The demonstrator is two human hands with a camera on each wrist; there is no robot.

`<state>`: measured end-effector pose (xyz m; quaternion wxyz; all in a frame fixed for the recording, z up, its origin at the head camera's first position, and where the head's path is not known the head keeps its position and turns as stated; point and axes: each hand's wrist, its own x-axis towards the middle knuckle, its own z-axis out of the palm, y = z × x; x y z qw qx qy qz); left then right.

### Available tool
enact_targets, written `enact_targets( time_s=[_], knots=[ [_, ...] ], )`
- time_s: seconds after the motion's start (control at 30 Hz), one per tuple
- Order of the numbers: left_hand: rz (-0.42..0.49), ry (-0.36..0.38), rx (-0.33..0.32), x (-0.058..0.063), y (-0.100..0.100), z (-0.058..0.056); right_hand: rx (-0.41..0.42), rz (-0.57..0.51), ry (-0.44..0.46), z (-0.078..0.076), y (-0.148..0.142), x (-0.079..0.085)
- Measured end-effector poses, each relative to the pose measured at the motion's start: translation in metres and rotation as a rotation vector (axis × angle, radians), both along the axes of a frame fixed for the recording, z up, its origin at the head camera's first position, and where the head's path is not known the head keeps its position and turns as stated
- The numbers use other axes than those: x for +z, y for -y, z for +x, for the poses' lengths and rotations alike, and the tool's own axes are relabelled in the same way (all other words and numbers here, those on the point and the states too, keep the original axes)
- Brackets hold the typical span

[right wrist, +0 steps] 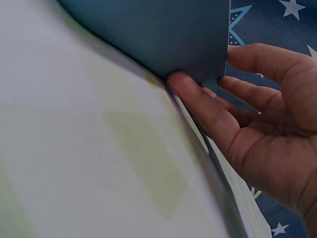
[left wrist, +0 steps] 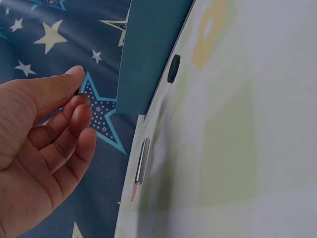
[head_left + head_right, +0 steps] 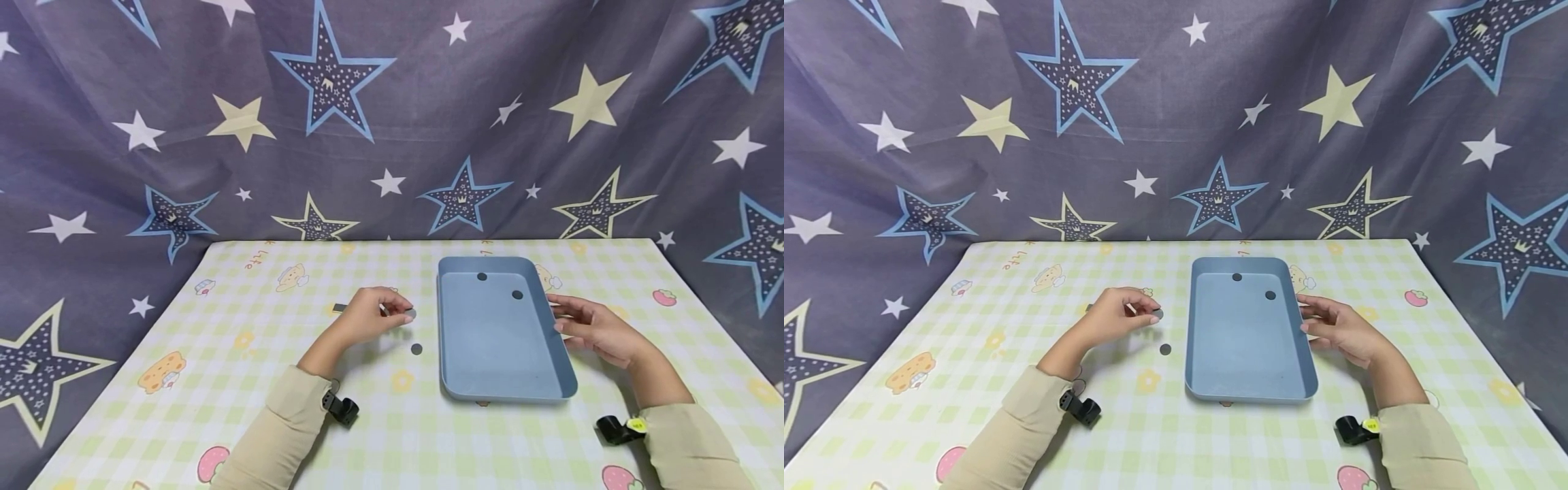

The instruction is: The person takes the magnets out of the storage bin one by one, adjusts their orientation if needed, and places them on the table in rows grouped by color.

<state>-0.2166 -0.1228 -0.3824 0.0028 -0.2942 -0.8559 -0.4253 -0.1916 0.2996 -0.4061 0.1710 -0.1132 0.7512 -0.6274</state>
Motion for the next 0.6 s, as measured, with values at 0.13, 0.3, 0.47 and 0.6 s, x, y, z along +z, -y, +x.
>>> enact_targets(
  time_s=[0.13, 0.3, 0.47, 0.6],
  knots=[
    [-0.002, 0.003, -0.002, -0.0008, 0.0010, 0.0007, 0.003, -0.007, -0.004, -0.0002, -0.0013, -0.0002],
    [-0.018, -0.003, -0.007, -0.0014, 0.0035, 0.0000, 0.009, -0.012, -0.007, -0.0006, -0.0024, 0.0009],
    [-0.054, 0.021, -0.025, -0.0036, 0.0073, -0.0016, 0.010, -0.009, -0.002, -0.0002, -0.0027, 0.0003],
    [-0.069, 0.032, -0.042, -0.0070, 0.0100, -0.0032, 0.010, -0.009, -0.002, -0.0013, -0.0025, -0.0009]
  ],
)
